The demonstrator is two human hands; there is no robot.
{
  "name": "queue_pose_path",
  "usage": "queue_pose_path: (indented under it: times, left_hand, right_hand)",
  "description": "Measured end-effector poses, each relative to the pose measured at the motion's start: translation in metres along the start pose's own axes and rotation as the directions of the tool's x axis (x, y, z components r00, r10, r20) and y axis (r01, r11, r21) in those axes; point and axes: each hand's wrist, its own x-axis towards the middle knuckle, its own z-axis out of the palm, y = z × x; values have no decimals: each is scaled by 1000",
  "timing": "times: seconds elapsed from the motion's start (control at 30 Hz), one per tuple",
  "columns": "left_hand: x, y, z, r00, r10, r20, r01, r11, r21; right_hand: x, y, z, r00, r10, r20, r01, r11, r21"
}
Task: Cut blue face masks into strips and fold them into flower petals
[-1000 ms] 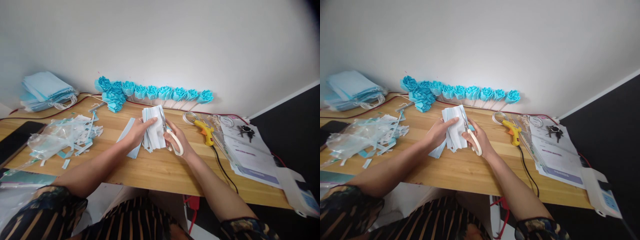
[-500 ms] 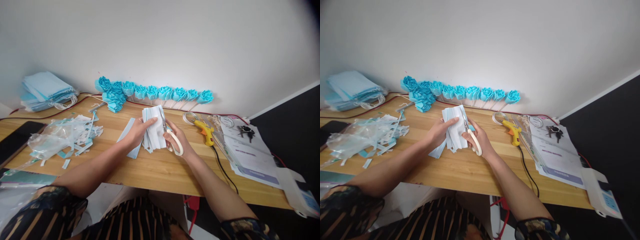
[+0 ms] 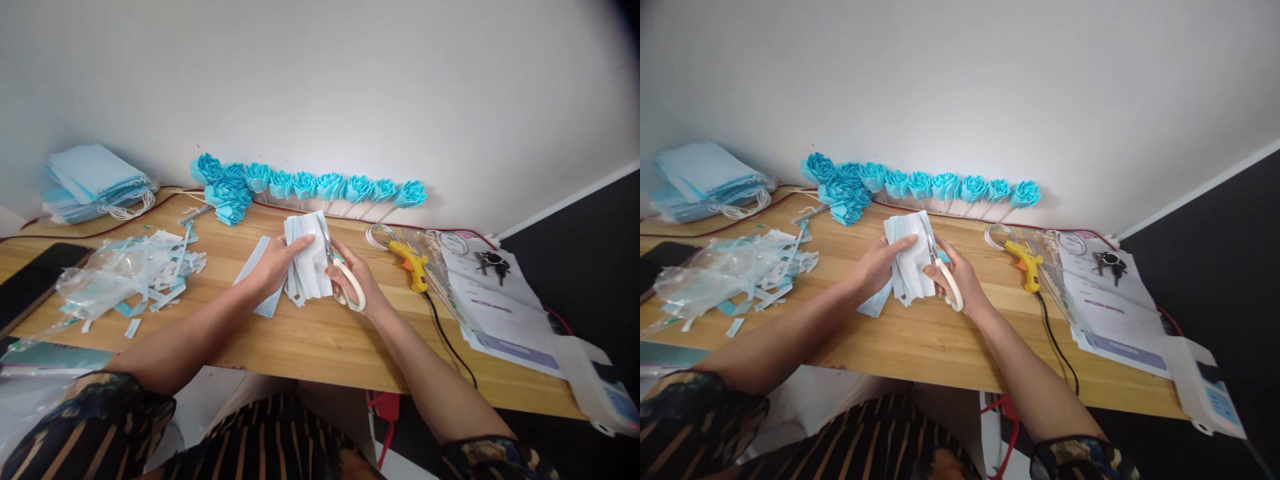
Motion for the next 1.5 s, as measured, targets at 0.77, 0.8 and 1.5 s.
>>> queue_pose_path:
  times: [0.77, 0.8, 1.5]
  left_hand:
    - [1, 12, 3, 990, 81, -112, -83, 996, -16]
    - [1, 14, 3, 990, 84, -115, -87, 996, -23]
    - [-8, 7, 13, 997, 46, -57, -44, 998, 44]
  right_hand:
    - [0, 1, -1, 999, 37, 40, -35, 998, -55]
    - [0, 0, -1, 998, 30, 46, -26, 997, -74]
    - [-1, 2, -3, 997, -36, 65, 47, 985, -164]
